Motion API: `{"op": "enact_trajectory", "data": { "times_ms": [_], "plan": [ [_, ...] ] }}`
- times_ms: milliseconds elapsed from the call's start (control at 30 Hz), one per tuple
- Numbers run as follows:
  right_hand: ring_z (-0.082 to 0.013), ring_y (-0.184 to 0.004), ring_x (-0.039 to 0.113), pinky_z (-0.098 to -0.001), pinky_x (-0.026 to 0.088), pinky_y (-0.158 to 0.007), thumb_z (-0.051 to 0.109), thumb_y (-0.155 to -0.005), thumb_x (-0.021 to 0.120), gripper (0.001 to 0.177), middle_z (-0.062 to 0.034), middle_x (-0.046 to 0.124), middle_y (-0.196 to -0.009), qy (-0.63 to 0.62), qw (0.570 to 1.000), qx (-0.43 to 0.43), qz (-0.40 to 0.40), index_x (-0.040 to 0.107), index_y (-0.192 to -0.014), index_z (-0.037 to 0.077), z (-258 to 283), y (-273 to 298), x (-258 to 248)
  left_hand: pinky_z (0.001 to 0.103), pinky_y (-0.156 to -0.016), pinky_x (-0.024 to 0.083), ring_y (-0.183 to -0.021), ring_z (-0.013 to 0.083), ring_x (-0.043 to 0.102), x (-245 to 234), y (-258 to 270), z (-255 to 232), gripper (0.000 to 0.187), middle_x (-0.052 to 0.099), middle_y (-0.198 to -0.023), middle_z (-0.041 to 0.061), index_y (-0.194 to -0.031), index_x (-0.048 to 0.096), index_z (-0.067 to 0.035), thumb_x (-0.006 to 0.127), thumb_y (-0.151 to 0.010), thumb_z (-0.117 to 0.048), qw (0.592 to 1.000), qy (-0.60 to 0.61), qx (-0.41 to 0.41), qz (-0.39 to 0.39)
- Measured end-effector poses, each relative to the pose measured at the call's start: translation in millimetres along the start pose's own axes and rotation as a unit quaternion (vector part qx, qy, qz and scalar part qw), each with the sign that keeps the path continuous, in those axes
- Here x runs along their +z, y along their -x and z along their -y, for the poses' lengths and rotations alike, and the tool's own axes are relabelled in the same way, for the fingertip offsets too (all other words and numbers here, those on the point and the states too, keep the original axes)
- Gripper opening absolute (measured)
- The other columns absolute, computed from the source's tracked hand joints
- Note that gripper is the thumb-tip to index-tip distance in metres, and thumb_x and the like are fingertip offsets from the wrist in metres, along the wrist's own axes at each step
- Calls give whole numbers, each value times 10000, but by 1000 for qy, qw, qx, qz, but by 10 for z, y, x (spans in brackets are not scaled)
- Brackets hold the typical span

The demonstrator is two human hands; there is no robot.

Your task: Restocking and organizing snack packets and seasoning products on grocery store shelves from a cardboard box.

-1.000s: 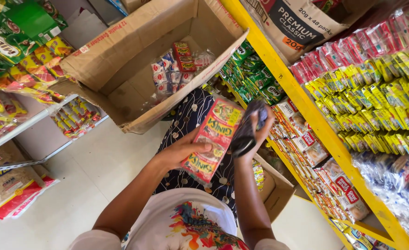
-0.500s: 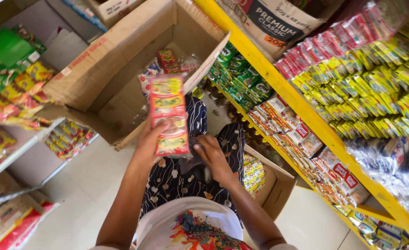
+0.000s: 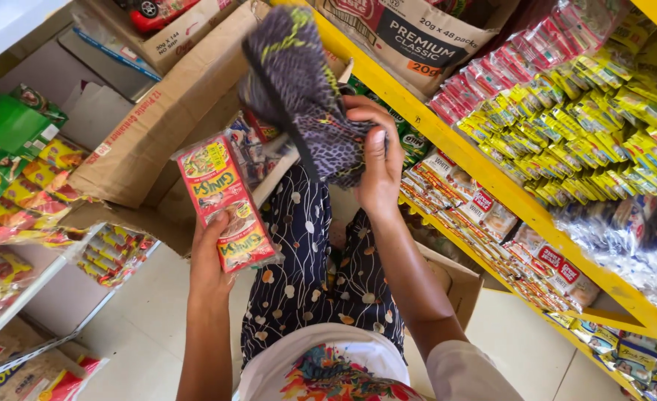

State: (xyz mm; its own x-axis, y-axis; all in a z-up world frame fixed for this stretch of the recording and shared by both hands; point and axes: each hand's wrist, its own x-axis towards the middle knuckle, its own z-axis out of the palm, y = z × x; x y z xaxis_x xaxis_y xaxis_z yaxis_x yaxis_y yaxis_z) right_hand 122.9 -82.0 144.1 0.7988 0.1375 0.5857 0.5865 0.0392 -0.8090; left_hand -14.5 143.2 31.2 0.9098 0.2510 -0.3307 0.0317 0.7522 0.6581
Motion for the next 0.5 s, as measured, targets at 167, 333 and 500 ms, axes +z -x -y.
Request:
{"op": "enact_trajectory", "data": {
  "times_ms": [167, 333, 500],
  "plan": [
    [-247, -1269, 588, -377, 421, -1138, 302, -1149, 432, 338, -121, 651, -1330, 16, 988, 149, 29, 646, -1226, 52, -1014, 535, -61, 359, -878, 591, -1064, 174, 691, 3, -31, 6, 442, 661, -1263, 99, -1427, 487, -31, 588, -1019, -169, 1000, 16, 3, -3],
    [-205, -1171, 654, -346, 505, -1014, 270, -1063, 564, 275, -83, 668, -1271, 122, 942, 288, 125, 634, -1270, 103, -1726, 1293, -159, 382, -859, 592, -1047, 191, 685, 34, -68, 92, 470, 643, -1253, 100, -1447, 462, -43, 586, -1010, -166, 1000, 18, -20, 12],
    [-218, -1109, 685, -375, 547, -936, 361, -1055, 547, 379, -95, 676, -1223, 19, 918, 390, 69, 604, -1312, 89, -1616, 1568, -168, 390, -883, 585, -1110, 200, 662, 145, -111, 242, 520, 621, -1286, 94, -1468, 421, -101, 568, -974, -160, 997, -46, -58, 5]
  ]
}}
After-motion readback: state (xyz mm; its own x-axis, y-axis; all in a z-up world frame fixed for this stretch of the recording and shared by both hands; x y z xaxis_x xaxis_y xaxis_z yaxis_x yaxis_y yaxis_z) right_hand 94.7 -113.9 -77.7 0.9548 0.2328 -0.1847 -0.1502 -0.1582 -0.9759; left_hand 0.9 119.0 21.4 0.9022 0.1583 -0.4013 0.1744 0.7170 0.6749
